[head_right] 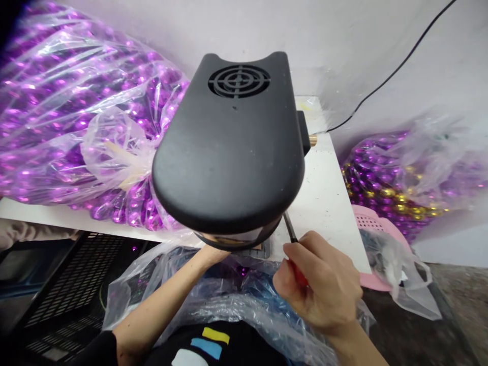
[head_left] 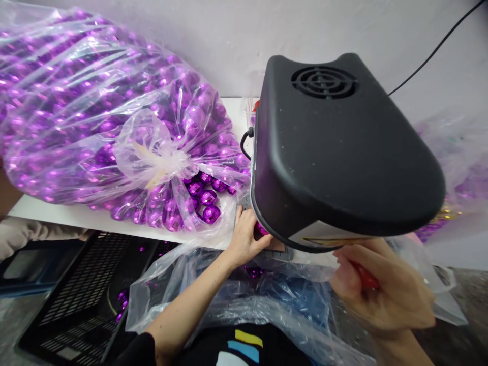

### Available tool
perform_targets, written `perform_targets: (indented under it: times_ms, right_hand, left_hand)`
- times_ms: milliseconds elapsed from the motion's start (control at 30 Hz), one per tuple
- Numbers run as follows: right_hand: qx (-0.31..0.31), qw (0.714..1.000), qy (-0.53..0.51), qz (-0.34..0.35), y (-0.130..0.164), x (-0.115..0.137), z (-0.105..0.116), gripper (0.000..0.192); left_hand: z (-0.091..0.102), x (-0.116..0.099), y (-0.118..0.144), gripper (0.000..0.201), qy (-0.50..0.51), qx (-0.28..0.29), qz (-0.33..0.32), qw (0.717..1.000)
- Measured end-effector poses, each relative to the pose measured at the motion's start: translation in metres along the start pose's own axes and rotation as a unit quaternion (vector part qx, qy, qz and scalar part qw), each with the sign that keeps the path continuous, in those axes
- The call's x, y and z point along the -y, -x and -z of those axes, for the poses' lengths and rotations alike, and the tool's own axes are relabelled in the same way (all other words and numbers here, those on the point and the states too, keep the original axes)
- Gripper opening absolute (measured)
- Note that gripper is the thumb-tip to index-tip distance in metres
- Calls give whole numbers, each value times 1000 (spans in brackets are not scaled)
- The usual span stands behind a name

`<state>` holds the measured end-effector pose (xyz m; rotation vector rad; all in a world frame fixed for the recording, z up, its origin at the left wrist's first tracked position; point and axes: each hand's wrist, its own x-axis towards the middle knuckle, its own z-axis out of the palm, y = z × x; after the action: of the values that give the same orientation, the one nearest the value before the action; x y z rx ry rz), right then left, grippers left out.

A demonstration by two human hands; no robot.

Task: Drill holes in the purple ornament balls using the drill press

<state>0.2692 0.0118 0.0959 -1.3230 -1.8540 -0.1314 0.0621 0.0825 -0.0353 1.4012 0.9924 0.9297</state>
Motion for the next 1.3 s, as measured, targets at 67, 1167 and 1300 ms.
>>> perform_targets:
  times_ms: [67, 1167, 1300]
  right_hand:
    - [-2, 1000, 2, 7, 3, 0, -3, 5]
    - [-39, 998, 8, 39, 7, -13, -25, 20]
    - [-117, 989, 28, -82, -38, 0, 5, 23]
  left_hand:
    - [0, -1, 1, 37, -6, -8, 4, 1000]
    - [-4, 12, 0, 51, -175, -36, -104, 978]
    - [-5, 10, -3, 44, -212, -41, -129, 968]
